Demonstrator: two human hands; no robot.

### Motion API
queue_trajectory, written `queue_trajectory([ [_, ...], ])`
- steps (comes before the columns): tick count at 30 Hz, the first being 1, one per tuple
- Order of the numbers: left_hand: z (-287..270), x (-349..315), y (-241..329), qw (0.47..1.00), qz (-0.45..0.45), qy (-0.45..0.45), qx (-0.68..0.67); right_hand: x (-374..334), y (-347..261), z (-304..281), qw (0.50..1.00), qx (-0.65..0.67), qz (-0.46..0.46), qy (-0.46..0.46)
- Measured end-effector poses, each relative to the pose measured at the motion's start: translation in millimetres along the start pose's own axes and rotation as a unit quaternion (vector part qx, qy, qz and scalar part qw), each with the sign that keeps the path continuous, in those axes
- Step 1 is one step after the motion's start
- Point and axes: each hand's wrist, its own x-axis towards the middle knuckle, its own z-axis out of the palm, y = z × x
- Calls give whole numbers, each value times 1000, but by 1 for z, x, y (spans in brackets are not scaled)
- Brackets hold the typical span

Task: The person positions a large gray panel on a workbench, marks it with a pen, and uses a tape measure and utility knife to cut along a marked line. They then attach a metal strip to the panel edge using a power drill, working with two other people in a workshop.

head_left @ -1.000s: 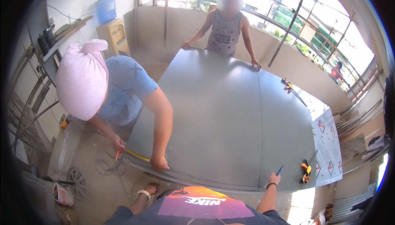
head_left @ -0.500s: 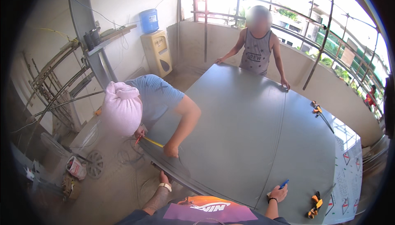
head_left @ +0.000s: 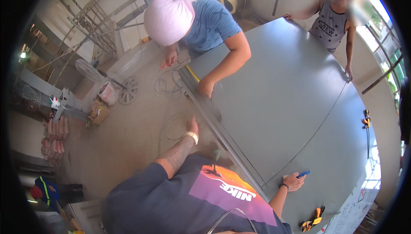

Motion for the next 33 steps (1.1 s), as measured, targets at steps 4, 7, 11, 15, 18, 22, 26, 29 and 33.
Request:
queue_trajectory([
  [4,55,-9,28,994,73,75,36,-2,-3,-1,1000,-3,6,-2],
  [7,84,-10,58,996,1,88,-35,-5,-9,-6,999,-30,11,-4],
  [11,101,-22,78,989,-58,130,-31,-7,-16,-6,999,-48,14,-8],
  [15,103,-29,77,988,-42,144,-36,-4,-16,1,998,-70,1,-5],
  [18,104,-17,68,986,-19,165,17,-2,-16,5,998,-59,-4,1],
  [22,108,5,48,981,60,181,38,-3,-17,4,998,-64,-7,-4],
  [26,112,7,38,979,42,197,28,-3,-18,2,997,-71,6,-19],
  [29,113,-1,45,984,31,174,13,-2,-18,3,996,-83,15,-20],
  [33,112,-13,62,984,11,176,-1,-3,-21,2,996,-85,22,-23],
])
